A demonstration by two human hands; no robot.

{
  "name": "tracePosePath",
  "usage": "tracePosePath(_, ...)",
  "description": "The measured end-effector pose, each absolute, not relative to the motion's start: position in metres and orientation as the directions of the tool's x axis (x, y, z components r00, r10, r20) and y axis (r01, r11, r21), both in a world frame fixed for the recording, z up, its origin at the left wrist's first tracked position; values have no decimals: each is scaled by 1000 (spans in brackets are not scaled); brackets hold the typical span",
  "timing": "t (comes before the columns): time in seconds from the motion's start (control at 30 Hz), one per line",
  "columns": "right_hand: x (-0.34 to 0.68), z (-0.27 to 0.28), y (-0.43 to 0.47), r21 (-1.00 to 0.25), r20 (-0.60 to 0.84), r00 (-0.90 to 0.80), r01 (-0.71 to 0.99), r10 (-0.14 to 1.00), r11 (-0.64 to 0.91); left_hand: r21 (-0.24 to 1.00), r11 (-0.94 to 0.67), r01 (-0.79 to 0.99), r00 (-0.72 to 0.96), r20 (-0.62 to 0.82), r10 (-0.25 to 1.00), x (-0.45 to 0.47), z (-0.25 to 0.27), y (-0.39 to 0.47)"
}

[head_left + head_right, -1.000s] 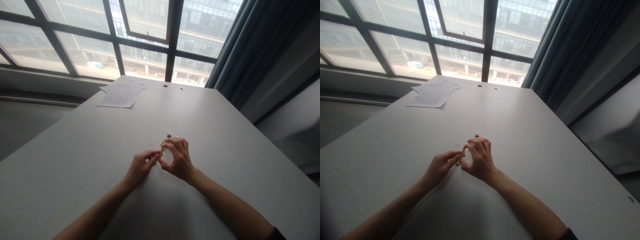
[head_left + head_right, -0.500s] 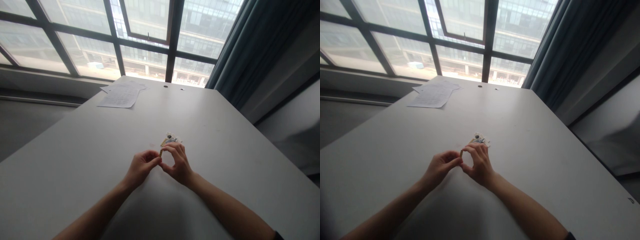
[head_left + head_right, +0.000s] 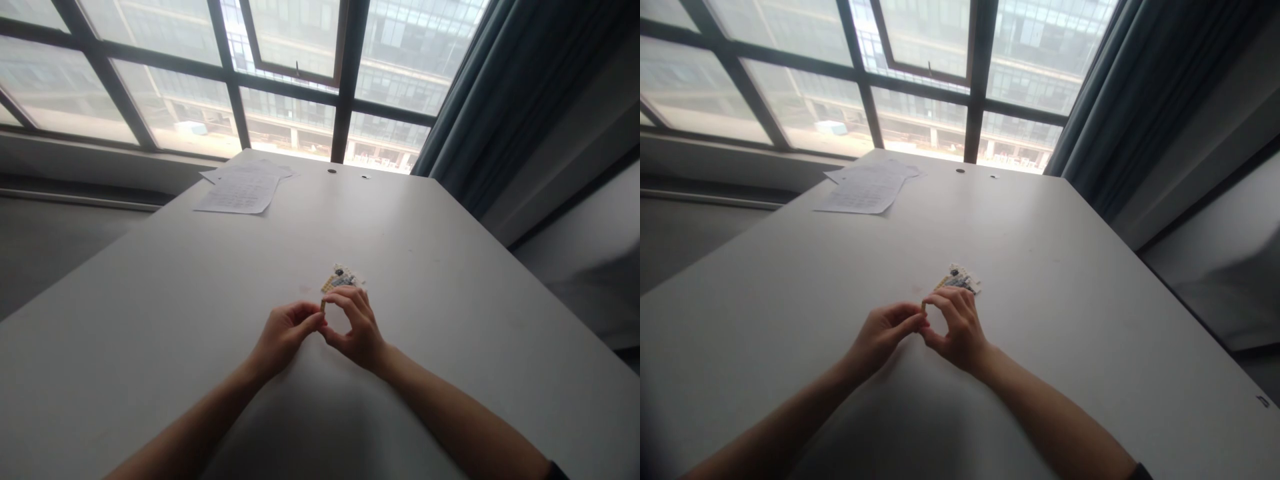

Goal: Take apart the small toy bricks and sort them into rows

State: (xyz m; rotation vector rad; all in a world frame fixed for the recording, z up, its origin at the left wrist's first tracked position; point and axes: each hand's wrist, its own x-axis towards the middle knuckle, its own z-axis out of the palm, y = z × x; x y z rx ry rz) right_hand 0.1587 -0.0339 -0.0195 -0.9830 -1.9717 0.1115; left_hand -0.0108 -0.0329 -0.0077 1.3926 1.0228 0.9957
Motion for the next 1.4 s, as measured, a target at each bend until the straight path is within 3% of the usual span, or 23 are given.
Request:
tracePosePath(0.3,162,-15,-31,-401,656,-334,606,677,687,999,-38,15,356,30,934,-11,-12,-30)
tracePosePath(0.53,167,-3,-25,-359,570,-431,635,699,684,975,-147,165,373,77,925,-16,-13,-28)
tracePosePath(0.63,173,-5,-20,-343,527,-466,648,710,680,875,-297,383,343,163,925,-29,-12,-20)
tracePosePath(0.77,176,-15,-9,-320,412,-514,691,752,648,616,-513,598,375,350,858,-51,-16,-5)
tracePosePath(0.93,170,-26,0,-320,288,-540,724,791,611,401,-617,677,532,313,787,-59,-29,-1)
tracePosePath(1.4,171,-36,0,-392,264,-527,706,807,590,290,-634,717,560,303,771,-58,-39,-2)
